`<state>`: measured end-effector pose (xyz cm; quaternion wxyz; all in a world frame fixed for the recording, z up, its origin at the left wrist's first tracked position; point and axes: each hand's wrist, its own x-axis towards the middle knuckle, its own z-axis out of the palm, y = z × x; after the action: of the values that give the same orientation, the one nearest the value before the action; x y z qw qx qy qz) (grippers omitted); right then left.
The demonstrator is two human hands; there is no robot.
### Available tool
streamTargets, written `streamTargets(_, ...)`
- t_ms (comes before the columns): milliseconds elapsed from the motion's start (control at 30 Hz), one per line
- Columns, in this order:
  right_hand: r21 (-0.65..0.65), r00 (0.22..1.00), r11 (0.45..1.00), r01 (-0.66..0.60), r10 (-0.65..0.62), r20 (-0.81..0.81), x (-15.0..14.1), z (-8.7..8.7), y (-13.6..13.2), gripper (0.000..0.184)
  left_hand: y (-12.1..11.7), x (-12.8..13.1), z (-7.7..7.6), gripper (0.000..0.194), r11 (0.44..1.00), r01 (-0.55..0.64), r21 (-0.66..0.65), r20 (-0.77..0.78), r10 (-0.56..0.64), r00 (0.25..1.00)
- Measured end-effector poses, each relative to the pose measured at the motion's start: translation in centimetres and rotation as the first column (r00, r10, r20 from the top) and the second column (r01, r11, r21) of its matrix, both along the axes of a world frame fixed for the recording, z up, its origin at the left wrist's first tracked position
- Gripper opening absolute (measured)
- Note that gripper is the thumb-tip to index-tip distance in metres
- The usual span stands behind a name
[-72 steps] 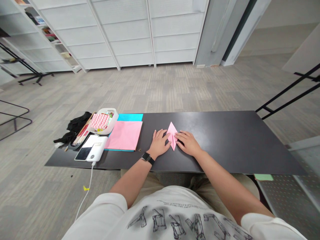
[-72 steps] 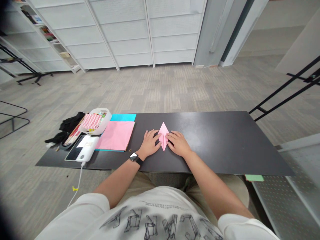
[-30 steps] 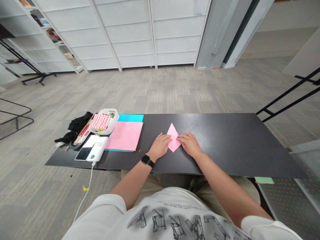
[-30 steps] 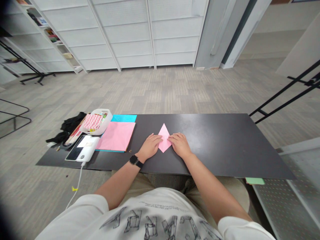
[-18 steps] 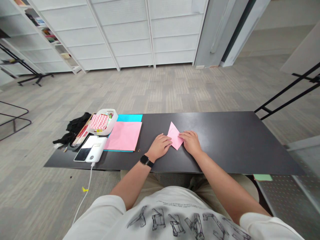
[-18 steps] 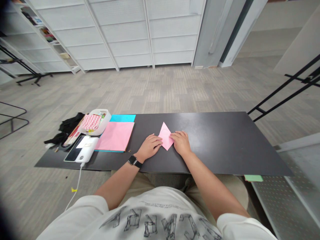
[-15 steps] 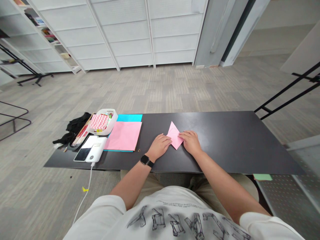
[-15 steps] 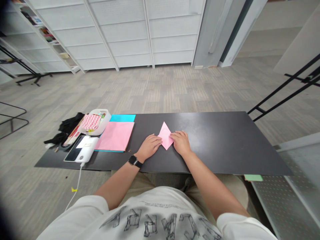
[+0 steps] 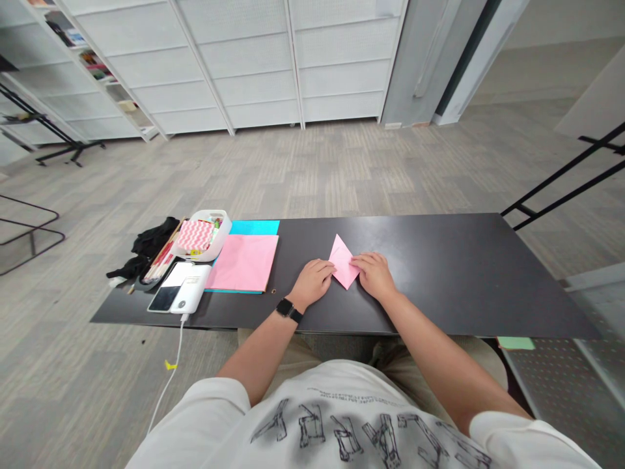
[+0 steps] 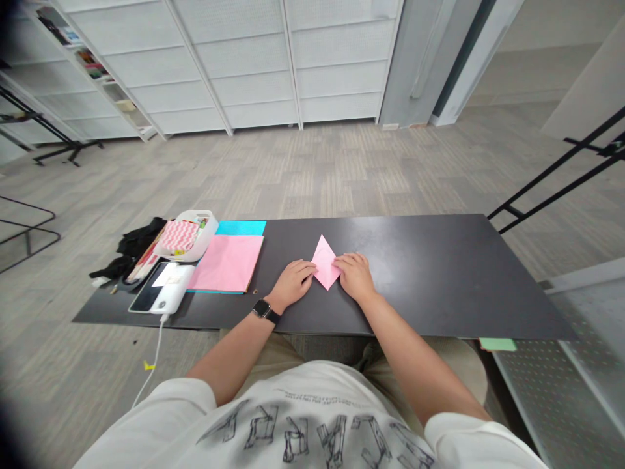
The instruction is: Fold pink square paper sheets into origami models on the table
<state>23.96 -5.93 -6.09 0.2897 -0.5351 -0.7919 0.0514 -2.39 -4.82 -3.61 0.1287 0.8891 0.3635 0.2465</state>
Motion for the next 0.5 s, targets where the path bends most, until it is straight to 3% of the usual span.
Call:
streamTargets(167, -0.003, 1.0, 1.0, -0.024, 0.024, -0.007, 0.0, 0.2, -0.1, 0.043, 0.4, 0.0, -0.4, 0.02, 0.998, -0.051, -0.032, 0.102, 0.054, 0.993)
streamTargets(333, -0.003, 0.996, 0.996, -0.085, 0.085, -0.007, -0.2, 1.1, -0.4, 0.046, 0.3, -0.4, 0.2, 0.016, 0.979, -0.144, -0.144, 0.271, 0.179, 0.946)
streamTargets(500, 0.009, 0.994, 0.994, -0.112, 0.112, -0.013, -0.4, 1.8, -0.7, 0.037, 0.3, -0.6, 0.6, 0.015, 0.965, -0.172, -0.199, 0.345, 0.234, 0.909)
